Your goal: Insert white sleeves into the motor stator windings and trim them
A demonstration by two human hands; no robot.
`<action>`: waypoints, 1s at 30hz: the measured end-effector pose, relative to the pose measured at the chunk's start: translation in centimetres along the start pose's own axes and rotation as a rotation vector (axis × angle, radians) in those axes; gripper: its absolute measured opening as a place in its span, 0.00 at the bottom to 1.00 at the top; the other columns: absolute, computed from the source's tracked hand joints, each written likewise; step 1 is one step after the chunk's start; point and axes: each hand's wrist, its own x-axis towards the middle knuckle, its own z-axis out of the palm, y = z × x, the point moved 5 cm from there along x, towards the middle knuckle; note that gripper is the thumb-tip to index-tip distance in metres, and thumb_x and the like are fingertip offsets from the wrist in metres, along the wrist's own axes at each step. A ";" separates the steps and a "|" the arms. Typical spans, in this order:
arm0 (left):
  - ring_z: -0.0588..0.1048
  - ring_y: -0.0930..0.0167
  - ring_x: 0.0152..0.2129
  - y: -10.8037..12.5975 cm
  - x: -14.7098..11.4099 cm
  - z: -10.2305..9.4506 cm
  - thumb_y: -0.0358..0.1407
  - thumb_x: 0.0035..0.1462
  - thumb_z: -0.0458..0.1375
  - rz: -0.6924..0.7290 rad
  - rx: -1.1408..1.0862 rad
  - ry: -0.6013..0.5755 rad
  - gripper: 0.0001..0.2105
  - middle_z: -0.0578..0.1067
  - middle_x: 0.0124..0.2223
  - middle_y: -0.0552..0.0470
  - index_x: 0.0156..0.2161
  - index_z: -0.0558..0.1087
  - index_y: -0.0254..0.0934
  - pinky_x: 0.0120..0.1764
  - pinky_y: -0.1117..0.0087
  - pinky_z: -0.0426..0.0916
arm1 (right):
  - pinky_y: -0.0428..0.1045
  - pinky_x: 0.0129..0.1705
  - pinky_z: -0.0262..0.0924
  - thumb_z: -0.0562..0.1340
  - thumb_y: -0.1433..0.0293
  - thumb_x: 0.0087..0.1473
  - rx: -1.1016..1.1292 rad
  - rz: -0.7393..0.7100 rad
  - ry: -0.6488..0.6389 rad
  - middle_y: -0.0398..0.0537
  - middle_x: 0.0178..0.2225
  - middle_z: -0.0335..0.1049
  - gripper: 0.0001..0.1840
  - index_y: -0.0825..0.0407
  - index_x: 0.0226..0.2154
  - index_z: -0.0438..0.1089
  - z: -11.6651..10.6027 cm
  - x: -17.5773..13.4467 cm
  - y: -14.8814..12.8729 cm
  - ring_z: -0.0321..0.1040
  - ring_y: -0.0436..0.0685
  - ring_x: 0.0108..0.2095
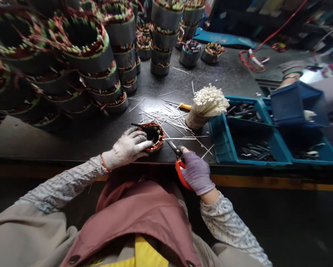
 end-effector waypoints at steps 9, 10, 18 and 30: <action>0.70 0.59 0.52 -1.3 -0.2 -1.4 0.43 0.56 0.61 0.062 -0.049 -0.100 0.18 0.76 0.49 0.45 0.52 0.72 0.42 0.58 0.47 0.56 | 0.48 0.35 0.68 0.59 0.69 0.50 0.144 -0.020 -0.110 0.50 0.35 0.78 0.23 0.53 0.50 0.70 1.4 2.3 1.4 0.76 0.58 0.33; 0.68 0.57 0.54 -1.1 -0.2 -2.1 0.41 0.56 0.61 0.047 -0.022 -0.119 0.18 0.75 0.51 0.44 0.52 0.71 0.42 0.59 0.45 0.54 | 0.49 0.33 0.68 0.60 0.67 0.49 0.098 0.010 -0.120 0.50 0.33 0.78 0.23 0.52 0.50 0.71 1.4 2.7 1.9 0.76 0.59 0.31; 0.76 0.63 0.39 2.3 2.5 -1.3 0.30 0.59 0.54 -0.005 0.126 -0.217 0.22 0.77 0.42 0.44 0.59 0.63 0.36 0.54 0.53 0.64 | 0.49 0.42 0.69 0.62 0.67 0.46 0.144 -0.099 -0.221 0.54 0.46 0.75 0.29 0.54 0.52 0.68 1.5 7.1 0.3 0.75 0.60 0.40; 0.76 0.68 0.31 1.4 3.0 0.6 0.28 0.60 0.50 0.033 0.025 -0.381 0.28 0.78 0.35 0.49 0.65 0.52 0.34 0.49 0.61 0.66 | 0.50 0.36 0.65 0.58 0.65 0.53 -0.087 -0.053 -0.281 0.55 0.46 0.75 0.25 0.52 0.54 0.67 -0.4 7.8 -0.9 0.74 0.62 0.40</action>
